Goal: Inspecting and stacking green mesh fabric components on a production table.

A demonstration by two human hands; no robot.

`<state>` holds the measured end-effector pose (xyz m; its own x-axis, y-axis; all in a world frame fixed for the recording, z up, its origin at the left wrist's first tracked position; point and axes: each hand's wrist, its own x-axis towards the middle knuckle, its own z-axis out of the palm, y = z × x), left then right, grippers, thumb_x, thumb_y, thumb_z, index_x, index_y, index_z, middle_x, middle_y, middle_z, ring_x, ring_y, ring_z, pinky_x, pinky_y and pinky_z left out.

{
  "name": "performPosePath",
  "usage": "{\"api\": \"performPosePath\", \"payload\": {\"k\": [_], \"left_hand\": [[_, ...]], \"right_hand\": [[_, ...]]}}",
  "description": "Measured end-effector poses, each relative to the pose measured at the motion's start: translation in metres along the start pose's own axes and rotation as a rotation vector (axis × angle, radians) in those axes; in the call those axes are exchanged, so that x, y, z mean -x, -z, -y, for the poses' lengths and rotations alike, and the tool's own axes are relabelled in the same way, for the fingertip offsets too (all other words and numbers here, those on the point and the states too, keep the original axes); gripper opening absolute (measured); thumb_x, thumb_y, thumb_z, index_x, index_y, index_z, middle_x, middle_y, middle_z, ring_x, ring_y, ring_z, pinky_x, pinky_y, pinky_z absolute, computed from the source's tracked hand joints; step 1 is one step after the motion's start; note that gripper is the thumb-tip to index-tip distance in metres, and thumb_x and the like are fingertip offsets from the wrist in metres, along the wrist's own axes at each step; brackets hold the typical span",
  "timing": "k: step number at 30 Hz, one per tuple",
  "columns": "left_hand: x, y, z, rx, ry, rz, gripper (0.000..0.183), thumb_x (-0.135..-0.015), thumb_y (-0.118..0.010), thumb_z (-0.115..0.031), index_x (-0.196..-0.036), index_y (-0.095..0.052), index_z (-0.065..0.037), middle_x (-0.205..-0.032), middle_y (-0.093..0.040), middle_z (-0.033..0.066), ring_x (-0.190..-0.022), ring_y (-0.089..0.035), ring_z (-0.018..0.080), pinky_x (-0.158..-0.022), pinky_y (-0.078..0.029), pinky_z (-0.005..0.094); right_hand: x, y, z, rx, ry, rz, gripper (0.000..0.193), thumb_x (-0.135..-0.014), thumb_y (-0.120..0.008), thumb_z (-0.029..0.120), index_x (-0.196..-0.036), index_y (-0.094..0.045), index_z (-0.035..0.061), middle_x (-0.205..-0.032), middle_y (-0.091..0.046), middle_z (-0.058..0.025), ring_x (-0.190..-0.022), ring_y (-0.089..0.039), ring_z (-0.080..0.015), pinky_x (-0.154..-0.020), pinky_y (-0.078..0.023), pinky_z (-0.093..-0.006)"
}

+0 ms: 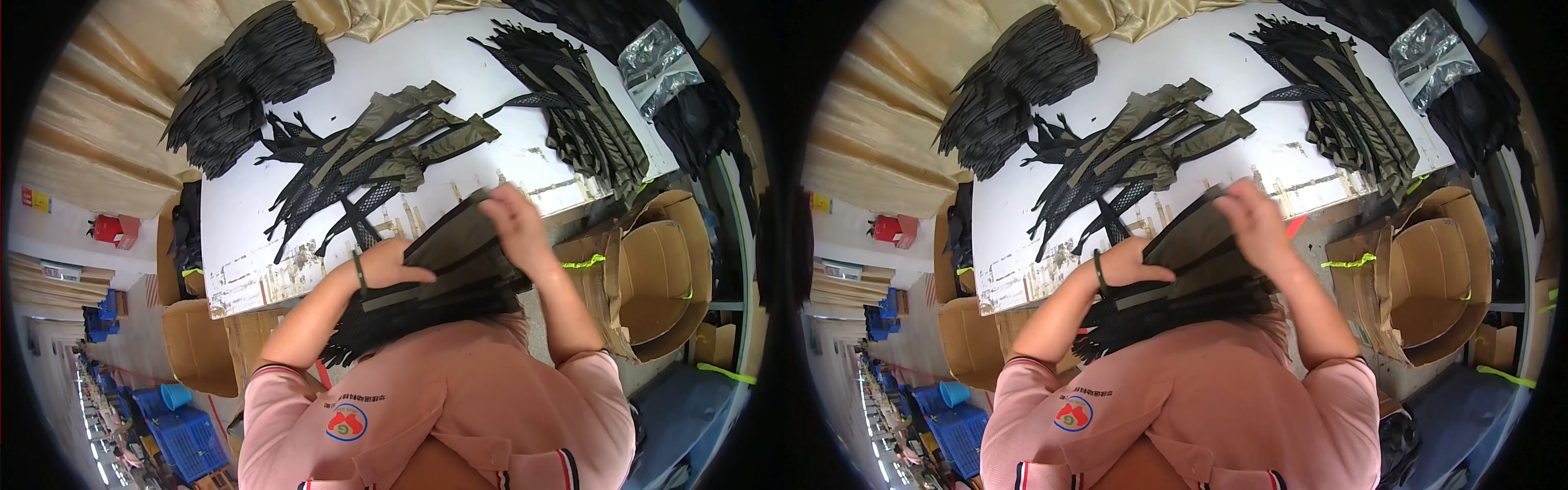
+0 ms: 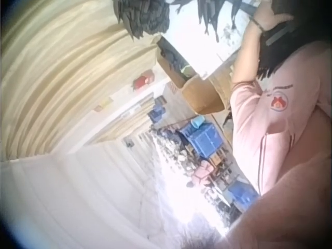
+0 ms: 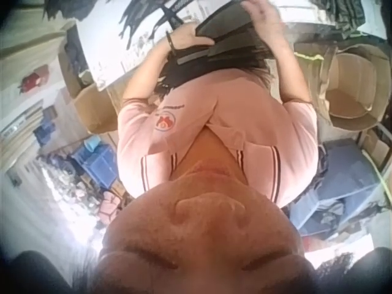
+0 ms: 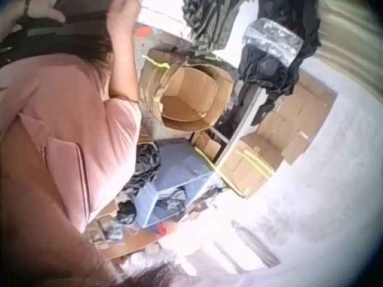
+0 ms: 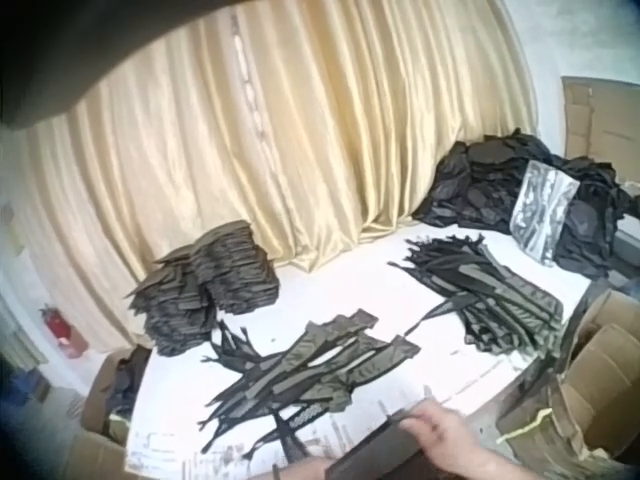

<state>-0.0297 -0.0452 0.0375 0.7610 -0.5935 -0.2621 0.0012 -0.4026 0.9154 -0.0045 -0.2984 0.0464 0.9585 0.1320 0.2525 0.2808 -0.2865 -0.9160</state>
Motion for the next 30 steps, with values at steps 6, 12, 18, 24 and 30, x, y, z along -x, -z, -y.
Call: {"api": "performPosePath", "payload": {"k": [6, 12, 18, 24, 30], "left_hand": [[0.057, 0.029, 0.032, -0.214, 0.521, 0.545, 0.028, -0.086, -0.070, -0.026, -0.091, -0.066, 0.001, -0.075, -0.067, 0.0071, -0.072, -0.062, 0.0122, -0.066, -0.049, 0.0309], [0.024, 0.065, 0.065, -0.384, 0.043, -0.033, 0.026, -0.083, -0.071, -0.032, -0.090, -0.066, -0.007, -0.083, -0.064, 0.0058, -0.074, -0.060, 0.0160, -0.066, -0.047, 0.0309], [-0.044, 0.110, 0.079, -1.123, 0.090, -0.857, 0.054, -0.076, -0.073, -0.028, -0.123, -0.053, -0.011, -0.109, -0.059, 0.0140, -0.108, -0.054, 0.0340, -0.094, -0.042, 0.0443], [-0.047, 0.112, 0.062, -0.976, -0.027, -0.830, 0.036, -0.076, -0.064, -0.008, -0.111, -0.060, -0.008, -0.097, -0.061, 0.0147, -0.096, -0.058, 0.0330, -0.087, -0.045, 0.0420], [-0.011, 0.060, -0.010, -0.582, -0.375, -0.833, 0.039, -0.071, -0.063, 0.004, -0.109, -0.061, -0.006, -0.097, -0.060, 0.0149, -0.091, -0.060, 0.0329, -0.080, -0.048, 0.0366]], "right_hand": [[0.028, 0.049, -0.053, 0.362, -0.253, 0.060, 0.020, -0.091, -0.062, 0.021, -0.088, -0.055, 0.0028, -0.071, -0.059, -0.0123, -0.067, -0.057, -0.0260, -0.061, -0.046, -0.0370], [0.055, 0.041, -0.049, 0.795, -0.415, 0.504, 0.031, -0.085, -0.065, 0.034, -0.089, -0.058, 0.0040, -0.082, -0.065, -0.0200, -0.082, -0.061, -0.0415, -0.071, -0.047, -0.0480], [0.033, 0.041, -0.027, 0.697, -0.305, 0.257, 0.031, -0.082, -0.070, 0.033, -0.085, -0.059, 0.0041, -0.082, -0.065, -0.0162, -0.078, -0.062, -0.0382, -0.068, -0.047, -0.0452], [0.024, 0.025, -0.015, 0.104, -0.240, 0.311, 0.015, -0.087, -0.067, 0.016, -0.083, -0.061, 0.0022, -0.069, -0.061, -0.0049, -0.062, -0.058, -0.0148, -0.056, -0.045, -0.0317], [0.008, -0.017, -0.034, -0.535, -0.467, 0.504, 0.035, -0.099, -0.051, 0.032, -0.121, -0.053, 0.0057, -0.104, -0.065, -0.0065, -0.082, -0.061, -0.0140, -0.074, -0.049, -0.0272]]}}
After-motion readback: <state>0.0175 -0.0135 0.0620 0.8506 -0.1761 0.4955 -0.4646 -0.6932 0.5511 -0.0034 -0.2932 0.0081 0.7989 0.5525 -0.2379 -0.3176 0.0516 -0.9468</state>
